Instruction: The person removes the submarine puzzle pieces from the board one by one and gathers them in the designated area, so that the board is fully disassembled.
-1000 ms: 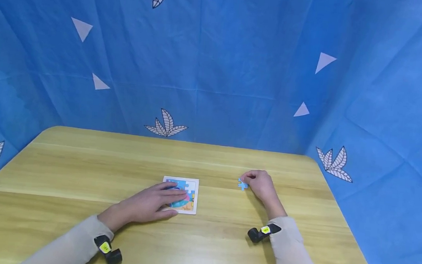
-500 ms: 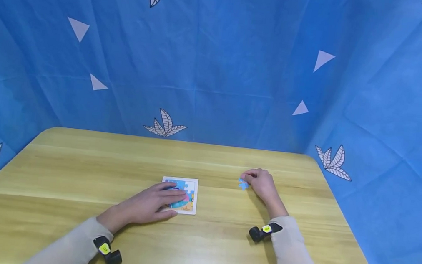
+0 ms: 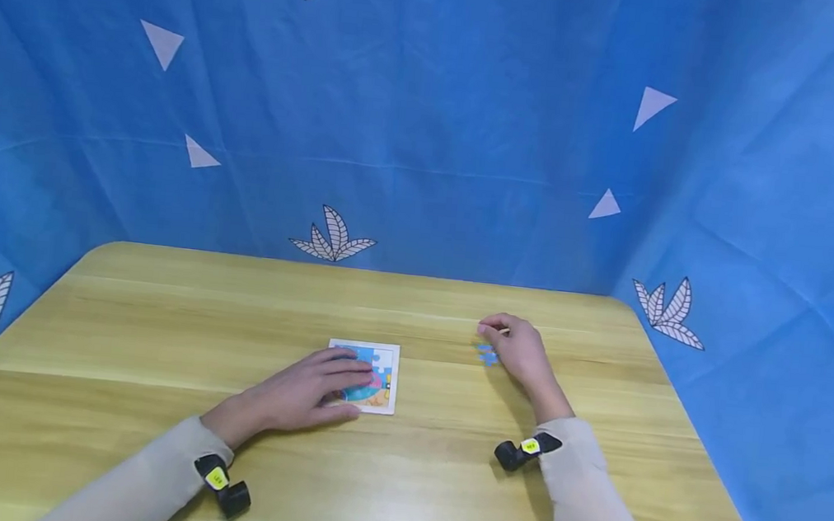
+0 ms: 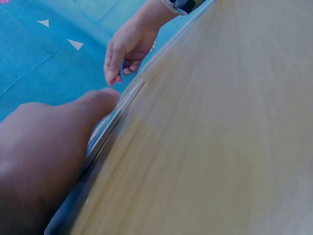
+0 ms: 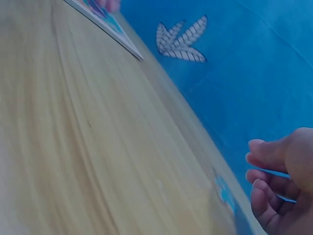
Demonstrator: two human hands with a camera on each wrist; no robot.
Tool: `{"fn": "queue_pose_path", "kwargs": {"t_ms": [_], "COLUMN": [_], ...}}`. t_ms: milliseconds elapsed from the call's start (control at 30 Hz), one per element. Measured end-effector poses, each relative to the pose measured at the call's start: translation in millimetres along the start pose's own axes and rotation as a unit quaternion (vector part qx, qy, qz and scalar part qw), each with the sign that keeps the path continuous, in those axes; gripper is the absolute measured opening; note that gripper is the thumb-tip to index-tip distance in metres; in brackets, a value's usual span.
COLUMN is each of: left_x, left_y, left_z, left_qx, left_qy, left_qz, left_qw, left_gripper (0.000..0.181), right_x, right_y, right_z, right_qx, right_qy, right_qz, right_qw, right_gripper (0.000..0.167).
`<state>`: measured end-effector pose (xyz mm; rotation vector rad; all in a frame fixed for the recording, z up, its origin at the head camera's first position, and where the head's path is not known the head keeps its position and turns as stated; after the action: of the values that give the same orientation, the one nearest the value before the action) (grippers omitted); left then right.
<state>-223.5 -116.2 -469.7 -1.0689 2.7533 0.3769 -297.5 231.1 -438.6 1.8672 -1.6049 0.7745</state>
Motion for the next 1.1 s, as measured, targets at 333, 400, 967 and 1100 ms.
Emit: {"fn": "queue_pose_path", "kwargs": {"t_ms": [333,400,967,1100], "left_x": [7.2,9.5,17.8,18.2], "left_y": [-1.7,-3.2,-11.0,-12.1], "left_z": [-3.0,-3.5,-9.4,-9.0], "left_qx": [-0.040,-0.035,-0.010,-0.007], "left_qy": [0.007,0.012,0.001,-0.009], "left_qz": [-0.009,-0.015,-0.064,-0.069], "left_qw": [0.9991,0.9992,0.9979,0.9975], "left_gripper": [0.059,0.061,0.081,0.085], "right_x": [43,48,85,91], "right_y": [-0.5,-0.9,11.5,11.9], "right_z": [36,44,83,90], "right_qx": [0.059,0.069,0.144,0.156], "right_qy": [-0.046,-0.049,-0.080,-0.106], "right_qz": [-0.128,-0.146,-0.204,-0.223], "right_qw": [0.9890,0.9856,0.9650,0.9565], "right_gripper": [0.023,0.022,0.014,0.012]}}
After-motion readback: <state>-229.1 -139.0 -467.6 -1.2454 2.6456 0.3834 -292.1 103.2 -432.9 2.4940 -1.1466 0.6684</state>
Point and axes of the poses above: each hand's wrist, its own y-axis towards the middle knuckle, its own z-axis out of the palm, x = y × z, the point moved 1 cm from there along y, towards the middle knuckle, and after that the axes turned 2 degrees about -z, right-handed, at the moved point
